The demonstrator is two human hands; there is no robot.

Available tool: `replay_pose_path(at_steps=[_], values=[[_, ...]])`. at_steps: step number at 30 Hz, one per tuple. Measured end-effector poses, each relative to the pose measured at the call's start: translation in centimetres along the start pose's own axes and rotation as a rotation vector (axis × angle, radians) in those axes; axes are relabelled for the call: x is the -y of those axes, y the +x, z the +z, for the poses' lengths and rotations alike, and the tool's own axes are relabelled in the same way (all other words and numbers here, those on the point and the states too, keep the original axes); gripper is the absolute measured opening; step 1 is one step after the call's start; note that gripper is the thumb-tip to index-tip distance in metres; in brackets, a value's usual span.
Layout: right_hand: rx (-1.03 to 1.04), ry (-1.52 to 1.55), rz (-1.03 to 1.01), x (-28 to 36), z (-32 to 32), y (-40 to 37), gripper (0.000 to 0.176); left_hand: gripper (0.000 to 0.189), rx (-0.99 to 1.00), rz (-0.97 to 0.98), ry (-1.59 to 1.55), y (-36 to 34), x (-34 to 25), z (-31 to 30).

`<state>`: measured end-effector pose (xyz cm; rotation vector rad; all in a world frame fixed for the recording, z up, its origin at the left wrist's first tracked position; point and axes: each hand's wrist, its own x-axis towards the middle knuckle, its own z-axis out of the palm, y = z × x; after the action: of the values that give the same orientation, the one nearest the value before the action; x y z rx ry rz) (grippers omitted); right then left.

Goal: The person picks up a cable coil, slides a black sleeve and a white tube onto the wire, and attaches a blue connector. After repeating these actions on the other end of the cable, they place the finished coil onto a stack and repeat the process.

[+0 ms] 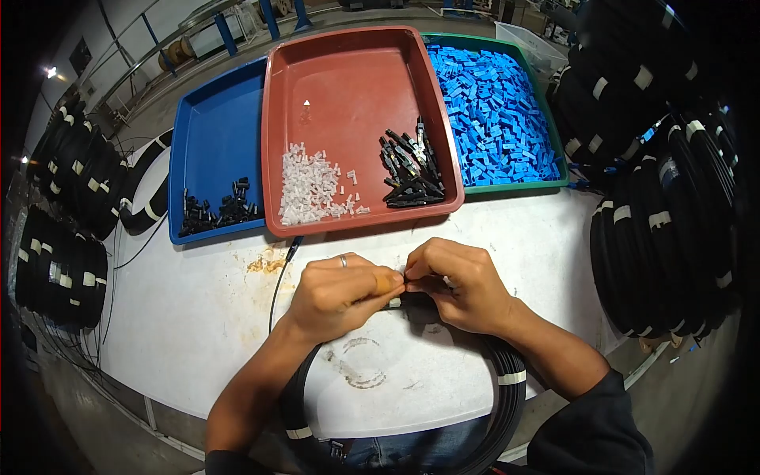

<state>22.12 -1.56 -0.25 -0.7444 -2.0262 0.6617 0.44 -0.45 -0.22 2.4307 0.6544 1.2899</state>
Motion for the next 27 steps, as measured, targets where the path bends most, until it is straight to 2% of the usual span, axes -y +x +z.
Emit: replay_pose_path(at_steps=[4,7,9,10,13,15,19,21,22,24,26,27], values=[[-0.070,-0.124,-0.093,0.1,0.3,0.0,0.023,0.013,-0.026,-0.109,-0.047,0.0,-0.1,-0.1],[0.052,-0.042,-0.034,0.0,-0.4,-0.1,0.023,0.013,-0.008,-0.035,-0.033,0.1,-0.2,-0.2],[0.072,0.001,-0.005,-0.4,-0.4,-0.2,0.024,0.018,0.079,0.223,0.136,0.4,-0.1,-0.4],[0.095,0.046,0.022,-0.5,-0.4,-0.1,0.024,0.018,0.078,0.224,0.136,0.4,-0.1,-0.4],[0.010,0.020,0.009,0.0,-0.2,0.2,0.025,0.013,0.024,0.157,0.100,0.1,-0.2,-0.2],[-0.023,-0.043,-0.030,0.4,0.1,0.1,0.025,0.014,-0.003,-0.035,0.025,0.0,-0.3,-0.3],[-0.045,-0.171,-0.139,0.5,0.0,0.0,0.024,0.014,0.009,-0.123,-0.027,-0.3,0.0,-0.2],[0.007,-0.115,-0.063,0.1,-0.2,-0.2,0.025,0.015,0.009,0.079,0.003,-0.1,0.3,0.0],[0.061,-0.058,0.014,-0.1,-0.3,-0.3,0.026,0.015,0.012,0.080,0.001,0.1,0.2,-0.1],[0.076,-0.028,0.045,-0.2,-0.5,-0.2,0.026,0.015,0.069,0.285,0.201,0.4,-0.3,-0.3],[0.096,0.006,0.074,-0.2,-0.4,-0.1,0.027,0.016,0.064,0.279,0.190,0.5,-0.2,-0.2],[0.034,-0.020,0.038,0.0,-0.2,-0.1,0.028,0.016,0.011,0.195,0.113,0.3,0.0,0.0]])
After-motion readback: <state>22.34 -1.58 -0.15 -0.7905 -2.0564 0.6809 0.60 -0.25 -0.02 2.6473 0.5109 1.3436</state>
